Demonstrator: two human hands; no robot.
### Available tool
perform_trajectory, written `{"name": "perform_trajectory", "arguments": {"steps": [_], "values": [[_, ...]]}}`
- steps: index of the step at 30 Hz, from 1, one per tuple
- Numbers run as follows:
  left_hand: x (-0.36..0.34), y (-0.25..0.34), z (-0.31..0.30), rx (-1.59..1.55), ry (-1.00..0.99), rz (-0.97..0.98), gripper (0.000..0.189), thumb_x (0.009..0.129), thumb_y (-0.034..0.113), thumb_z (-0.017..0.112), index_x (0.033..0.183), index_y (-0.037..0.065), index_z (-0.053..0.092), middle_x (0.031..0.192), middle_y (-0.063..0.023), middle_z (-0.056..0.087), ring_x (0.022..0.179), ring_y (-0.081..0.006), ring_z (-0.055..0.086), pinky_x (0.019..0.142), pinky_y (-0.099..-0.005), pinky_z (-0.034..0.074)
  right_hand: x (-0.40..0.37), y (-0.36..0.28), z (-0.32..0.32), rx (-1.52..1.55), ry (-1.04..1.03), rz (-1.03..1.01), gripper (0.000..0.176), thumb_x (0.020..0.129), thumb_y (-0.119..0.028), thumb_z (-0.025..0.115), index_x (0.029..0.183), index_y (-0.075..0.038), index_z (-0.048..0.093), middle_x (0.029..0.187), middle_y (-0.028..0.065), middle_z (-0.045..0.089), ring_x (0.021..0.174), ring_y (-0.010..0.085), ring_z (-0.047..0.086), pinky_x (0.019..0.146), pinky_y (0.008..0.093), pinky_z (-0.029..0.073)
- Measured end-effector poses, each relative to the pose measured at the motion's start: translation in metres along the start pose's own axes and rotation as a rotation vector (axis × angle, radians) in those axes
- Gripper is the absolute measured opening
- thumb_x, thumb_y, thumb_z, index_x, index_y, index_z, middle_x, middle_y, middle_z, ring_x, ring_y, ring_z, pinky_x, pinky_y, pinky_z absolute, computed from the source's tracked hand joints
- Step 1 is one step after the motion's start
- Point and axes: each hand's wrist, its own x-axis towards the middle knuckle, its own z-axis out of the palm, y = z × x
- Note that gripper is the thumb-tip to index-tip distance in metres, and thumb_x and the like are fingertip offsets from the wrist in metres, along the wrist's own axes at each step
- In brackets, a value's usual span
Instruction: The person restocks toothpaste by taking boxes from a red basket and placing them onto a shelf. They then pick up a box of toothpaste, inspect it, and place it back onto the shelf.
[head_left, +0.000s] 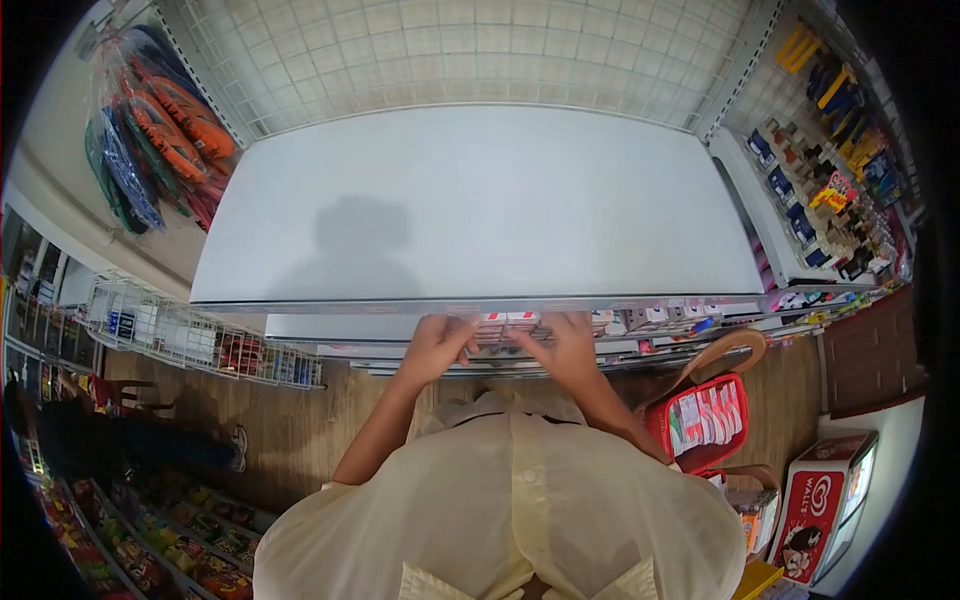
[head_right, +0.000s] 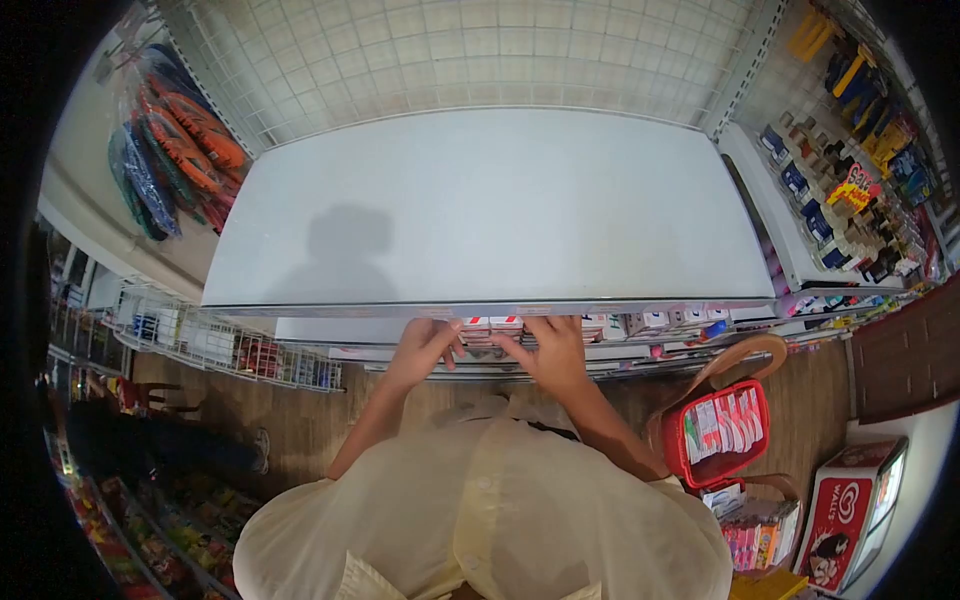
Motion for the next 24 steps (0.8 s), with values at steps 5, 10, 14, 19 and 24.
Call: {"name": "perform_trajectory", "arguments": {"steps": [5,10,14,19,24], "values": [[0.003,0.003,0.001,-0.025,0.021,-0.016,0.043,0.096,0.034,0.056,0.081,-0.006,0.063,0.068,-0.0102,0.064,0.05,-0.0128,0.057,0.046,-0.0272,0.043,-0.002,0.007,0.004,-0.003,0.028,-0.016,0.032,0.07,-0.03,0.085,0.088,-0.006,0.072,0.09,0.0067,0.066,0.087,0.027,0.061,0.082,0.0403,0.045],[0.004,0.005,0.003,-0.067,0.041,0.003,0.041,0.096,0.032,0.056,0.08,-0.005,0.063,0.068,-0.0092,0.063,0.048,-0.0119,0.054,0.045,-0.0261,0.042,-0.003,0.015,0.007,0.028,0.039,-0.042,0.029,0.069,-0.026,0.085,0.087,-0.007,0.073,0.084,0.006,0.067,0.073,0.0251,0.063,0.067,0.0355,0.049],[0.001,0.011,0.005,-0.057,0.036,-0.017,0.043,0.096,0.034,0.056,0.076,-0.002,0.064,0.067,-0.0077,0.063,0.048,-0.0114,0.055,0.047,-0.0246,0.038,-0.001,0.015,0.005,0.003,0.044,-0.069,0.028,0.069,-0.026,0.085,0.088,-0.008,0.073,0.08,0.0056,0.067,0.069,0.0238,0.063,0.065,0.0346,0.049],[0.001,0.005,0.002,-0.016,0.01,-0.016,0.047,0.096,0.037,0.055,0.07,-0.001,0.064,0.065,-0.0071,0.064,0.049,-0.0112,0.056,0.048,-0.0243,0.037,0.003,0.012,0.002,0.055,0.038,-0.064,0.026,0.071,-0.025,0.084,0.088,-0.007,0.073,0.073,0.0062,0.067,0.063,0.0231,0.062,0.061,0.0335,0.049],[-0.002,0.0,0.009,-0.082,0.04,-0.04,0.042,0.099,0.034,0.052,0.083,-0.003,0.061,0.061,-0.0072,0.06,0.046,-0.0124,0.053,0.046,-0.0263,0.041,0.003,0.012,0.001,0.048,0.018,-0.063,0.026,0.072,-0.024,0.083,0.088,-0.007,0.073,0.075,0.0065,0.068,0.064,0.0232,0.062,0.061,0.0334,0.05]]}}
